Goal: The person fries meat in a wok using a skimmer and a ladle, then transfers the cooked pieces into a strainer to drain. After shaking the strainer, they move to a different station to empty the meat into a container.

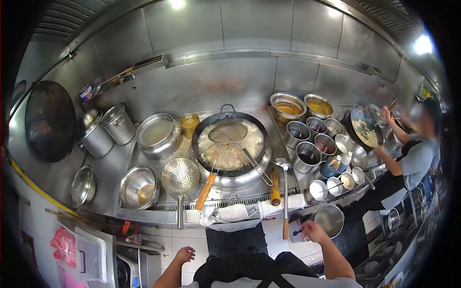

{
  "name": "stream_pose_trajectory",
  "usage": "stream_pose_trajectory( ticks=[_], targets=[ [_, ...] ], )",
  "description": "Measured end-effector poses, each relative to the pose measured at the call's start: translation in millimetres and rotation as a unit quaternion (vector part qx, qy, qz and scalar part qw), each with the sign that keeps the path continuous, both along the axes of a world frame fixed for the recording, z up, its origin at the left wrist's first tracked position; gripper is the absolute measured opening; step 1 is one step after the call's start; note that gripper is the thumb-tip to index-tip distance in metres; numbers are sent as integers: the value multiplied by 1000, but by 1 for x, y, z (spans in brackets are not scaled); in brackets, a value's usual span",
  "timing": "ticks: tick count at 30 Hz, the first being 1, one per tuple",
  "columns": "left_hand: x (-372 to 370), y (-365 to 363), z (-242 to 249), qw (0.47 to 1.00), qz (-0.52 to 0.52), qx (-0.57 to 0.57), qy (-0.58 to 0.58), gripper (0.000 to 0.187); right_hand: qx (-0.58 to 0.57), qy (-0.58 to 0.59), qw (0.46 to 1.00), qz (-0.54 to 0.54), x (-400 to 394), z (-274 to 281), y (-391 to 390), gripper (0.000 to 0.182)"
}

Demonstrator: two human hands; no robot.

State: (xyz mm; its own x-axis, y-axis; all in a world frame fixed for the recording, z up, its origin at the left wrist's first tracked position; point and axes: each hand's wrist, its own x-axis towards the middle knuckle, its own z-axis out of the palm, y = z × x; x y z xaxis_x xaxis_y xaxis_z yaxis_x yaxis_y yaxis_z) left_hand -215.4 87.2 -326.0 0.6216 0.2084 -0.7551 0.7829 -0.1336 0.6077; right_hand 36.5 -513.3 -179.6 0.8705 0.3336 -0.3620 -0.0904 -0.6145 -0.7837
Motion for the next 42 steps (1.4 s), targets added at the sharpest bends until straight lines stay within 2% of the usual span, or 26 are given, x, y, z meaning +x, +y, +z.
stream_pose_trajectory(
  ticks=[1,3,4,5,7,9,10,12,16,19,22,23,27,28,31,32,34,38,40,42],
  targets=[
    [1,-7,3,999,9,36,-21,20,2,-21,1000,12,17,14,13,24],
    [6,-18,12,998,27,44,-47,20,-29,-134,987,79,51,55,52,25],
    [6,-24,15,996,37,52,-69,21,-51,-226,967,103,65,77,74,36],
    [6,-29,16,994,50,49,-79,21,22,-248,962,109,81,83,93,45],
    [8,-40,22,994,28,57,-93,21,31,-255,962,96,95,120,140,60],
    [14,-43,30,991,2,36,-132,19,-87,-317,937,119,120,109,174,74],
    [19,-42,34,991,0,33,-130,19,-90,-314,938,117,128,101,187,74],
    [39,-39,50,976,-56,50,-205,17,-183,-256,937,149,141,91,210,87],
    [79,-34,122,948,-43,43,-313,14,-238,-197,937,162,160,78,247,96],
    [93,-19,151,929,-14,-4,-370,15,-326,-163,919,152,166,83,273,104],
    [97,-4,174,928,1,-47,-369,15,-341,-129,918,158,175,78,293,102],
    [98,4,171,928,2,-76,-364,15,-350,-148,913,148,171,80,300,95],
    [101,31,164,929,-16,-119,-350,15,-421,-157,885,121,152,66,324,96],
    [103,38,162,929,-23,-124,-348,15,-391,-151,902,102,159,51,326,94],
    [112,52,163,933,-31,-150,-325,15,-321,-157,933,50,155,58,332,84],
    [116,56,161,929,-39,-153,-335,15,-325,-153,932,47,155,75,332,84],
    [124,62,159,925,-47,-159,-341,15,-241,-218,945,33,158,99,327,75],
    [135,63,161,926,-36,-157,-342,14,-157,-255,953,41,138,149,306,65],
    [139,57,160,929,-12,-77,-362,15,-107,-310,942,65,128,152,291,58],
    [148,48,154,932,1,-37,-360,19,-84,-301,948,63,102,166,281,54]
  ],
)
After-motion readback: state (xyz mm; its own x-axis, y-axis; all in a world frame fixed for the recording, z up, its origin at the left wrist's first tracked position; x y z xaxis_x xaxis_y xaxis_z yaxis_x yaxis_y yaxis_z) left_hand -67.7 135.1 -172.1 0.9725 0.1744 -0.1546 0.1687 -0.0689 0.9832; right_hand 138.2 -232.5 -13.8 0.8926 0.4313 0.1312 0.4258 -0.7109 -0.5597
